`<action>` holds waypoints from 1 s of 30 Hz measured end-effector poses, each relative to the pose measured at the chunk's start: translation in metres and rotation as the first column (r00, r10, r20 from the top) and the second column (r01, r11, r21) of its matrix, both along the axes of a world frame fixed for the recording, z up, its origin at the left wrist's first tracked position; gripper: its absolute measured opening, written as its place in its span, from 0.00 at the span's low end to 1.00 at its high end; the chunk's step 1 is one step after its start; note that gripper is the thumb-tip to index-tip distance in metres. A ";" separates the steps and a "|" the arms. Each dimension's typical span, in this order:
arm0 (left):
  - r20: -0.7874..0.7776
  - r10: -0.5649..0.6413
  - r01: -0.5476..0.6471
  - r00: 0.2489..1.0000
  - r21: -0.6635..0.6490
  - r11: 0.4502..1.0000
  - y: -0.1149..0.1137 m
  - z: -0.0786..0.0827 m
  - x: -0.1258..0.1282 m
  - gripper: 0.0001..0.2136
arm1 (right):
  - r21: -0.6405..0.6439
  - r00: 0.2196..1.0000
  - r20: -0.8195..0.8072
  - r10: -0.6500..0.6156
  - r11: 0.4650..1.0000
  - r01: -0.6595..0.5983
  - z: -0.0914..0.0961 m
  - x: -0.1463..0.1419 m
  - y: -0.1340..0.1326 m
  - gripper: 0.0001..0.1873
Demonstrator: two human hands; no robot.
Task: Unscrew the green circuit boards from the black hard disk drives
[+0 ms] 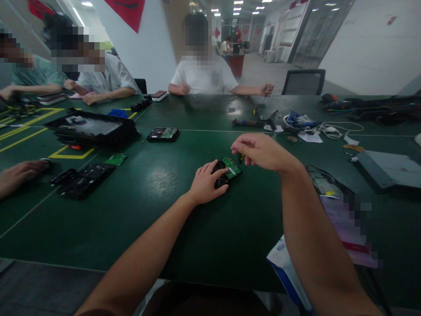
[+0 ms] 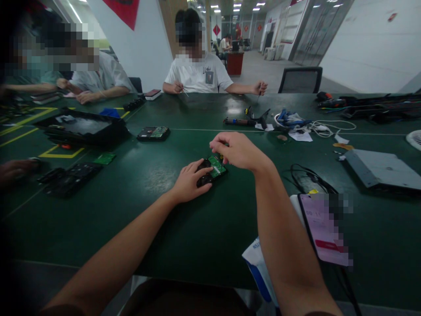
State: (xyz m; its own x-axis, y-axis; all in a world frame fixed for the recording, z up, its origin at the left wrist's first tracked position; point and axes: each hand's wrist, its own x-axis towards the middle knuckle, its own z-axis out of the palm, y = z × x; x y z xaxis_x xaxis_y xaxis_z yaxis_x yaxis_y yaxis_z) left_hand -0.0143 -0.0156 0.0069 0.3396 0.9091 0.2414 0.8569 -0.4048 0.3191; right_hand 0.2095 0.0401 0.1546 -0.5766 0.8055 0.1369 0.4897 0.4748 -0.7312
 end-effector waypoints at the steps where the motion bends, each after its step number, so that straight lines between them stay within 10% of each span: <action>1: 0.001 -0.001 0.001 1.000 0.003 1.000 0.000 0.000 0.000 0.29 | -0.004 1.000 0.001 0.005 1.000 -0.005 0.000 0.000 0.000 0.16; 30: 0.010 0.001 -0.001 1.000 0.004 1.000 0.000 0.001 0.000 0.29 | 0.007 0.999 0.037 0.013 1.000 -0.013 0.005 0.009 0.001 0.15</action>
